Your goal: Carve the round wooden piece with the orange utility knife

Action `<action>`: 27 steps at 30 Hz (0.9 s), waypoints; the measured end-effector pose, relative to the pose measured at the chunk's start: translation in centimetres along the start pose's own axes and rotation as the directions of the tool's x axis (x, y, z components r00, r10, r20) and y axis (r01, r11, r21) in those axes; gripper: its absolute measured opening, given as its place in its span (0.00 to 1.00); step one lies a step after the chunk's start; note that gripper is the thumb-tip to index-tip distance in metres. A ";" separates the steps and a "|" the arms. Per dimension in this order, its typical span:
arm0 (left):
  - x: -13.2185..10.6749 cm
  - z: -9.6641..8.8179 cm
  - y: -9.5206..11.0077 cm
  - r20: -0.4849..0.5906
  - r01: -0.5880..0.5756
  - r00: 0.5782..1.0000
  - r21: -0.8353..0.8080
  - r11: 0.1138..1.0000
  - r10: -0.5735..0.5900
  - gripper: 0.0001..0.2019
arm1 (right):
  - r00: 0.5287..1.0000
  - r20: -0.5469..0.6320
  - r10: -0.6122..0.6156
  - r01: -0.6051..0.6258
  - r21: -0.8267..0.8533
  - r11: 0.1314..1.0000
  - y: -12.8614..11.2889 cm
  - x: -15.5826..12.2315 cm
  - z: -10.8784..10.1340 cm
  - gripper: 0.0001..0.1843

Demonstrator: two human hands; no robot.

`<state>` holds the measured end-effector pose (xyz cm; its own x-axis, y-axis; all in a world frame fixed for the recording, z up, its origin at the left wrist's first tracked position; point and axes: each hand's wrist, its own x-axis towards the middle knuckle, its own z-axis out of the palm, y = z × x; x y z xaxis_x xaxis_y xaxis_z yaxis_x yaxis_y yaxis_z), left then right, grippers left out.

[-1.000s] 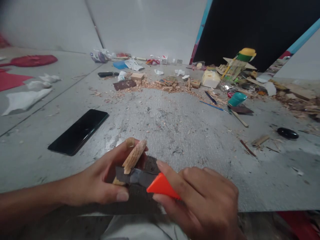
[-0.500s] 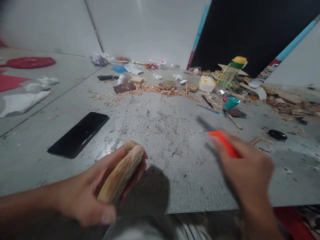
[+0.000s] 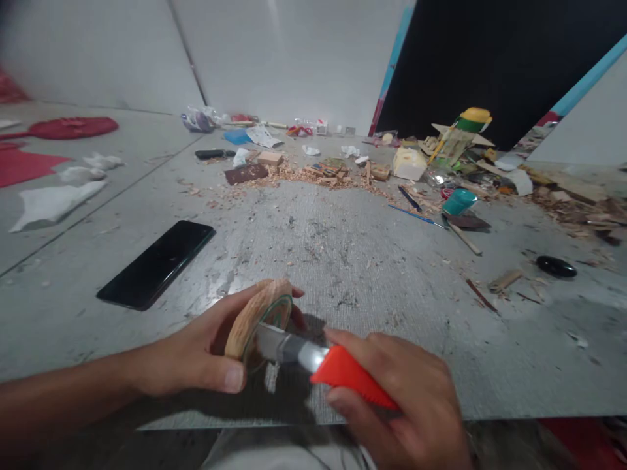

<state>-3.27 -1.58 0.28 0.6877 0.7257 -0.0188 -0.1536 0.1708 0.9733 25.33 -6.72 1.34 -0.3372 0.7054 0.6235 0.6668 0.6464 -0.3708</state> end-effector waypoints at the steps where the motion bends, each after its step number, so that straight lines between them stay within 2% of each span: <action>1: 0.0 0.0 -0.1 0.011 -0.003 1.000 -0.016 1.000 0.003 0.42 | 1.000 0.008 -0.025 0.025 0.042 0.999 -0.4 0.5 0.4 0.15; 6: 0.0 0.2 -0.2 0.016 0.002 1.000 -0.053 0.999 -0.001 0.39 | 0.991 0.109 -0.081 0.072 0.086 0.994 -1.3 1.2 1.6 0.15; 11: 0.1 0.4 -0.1 0.020 -0.021 1.000 -0.098 0.995 0.023 0.33 | 0.991 0.029 -0.132 0.127 0.138 0.982 -1.1 1.0 2.1 0.18; 16: 0.1 0.8 -0.1 0.058 -0.027 0.998 -0.175 0.984 0.038 0.29 | 0.987 0.013 -0.160 0.160 0.025 0.987 -0.5 0.7 1.5 0.18; 19: 0.4 0.8 -0.6 0.062 -0.021 0.997 -0.228 0.973 0.036 0.29 | 0.988 0.033 -0.154 0.154 -0.018 0.988 -0.4 0.5 1.1 0.17; 22: 0.4 0.6 -0.9 0.100 0.043 0.995 -0.263 0.964 -0.017 0.29 | 0.988 0.070 -0.138 0.139 -0.010 0.990 0.3 0.4 1.0 0.18; 23: 0.3 0.5 -0.8 0.123 0.056 0.992 -0.277 0.959 -0.023 0.30 | 0.991 0.064 -0.115 0.117 -0.033 0.993 0.9 0.2 0.9 0.18; 25: -0.3 0.4 -0.4 0.178 0.063 0.984 -0.258 0.964 -0.017 0.33 | 1.000 -0.021 0.008 -0.011 -0.159 0.987 2.9 -0.3 0.3 0.18; 26: -0.6 0.3 -0.1 0.221 0.055 0.975 -0.226 0.972 -0.004 0.36 | 0.987 -0.114 0.110 -0.137 -0.258 0.957 4.2 -0.8 -0.2 0.17; 27: -0.9 0.2 0.2 0.242 0.046 0.970 -0.174 0.984 -0.003 0.39 | 0.955 -0.221 0.199 -0.264 -0.320 0.910 5.6 -1.5 -0.8 0.18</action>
<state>-3.74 -2.32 0.49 0.8394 0.5424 0.0343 -0.2427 0.3178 0.9166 30.13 -4.36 -1.13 -0.0422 0.7383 0.6732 0.9083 0.3091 -0.2820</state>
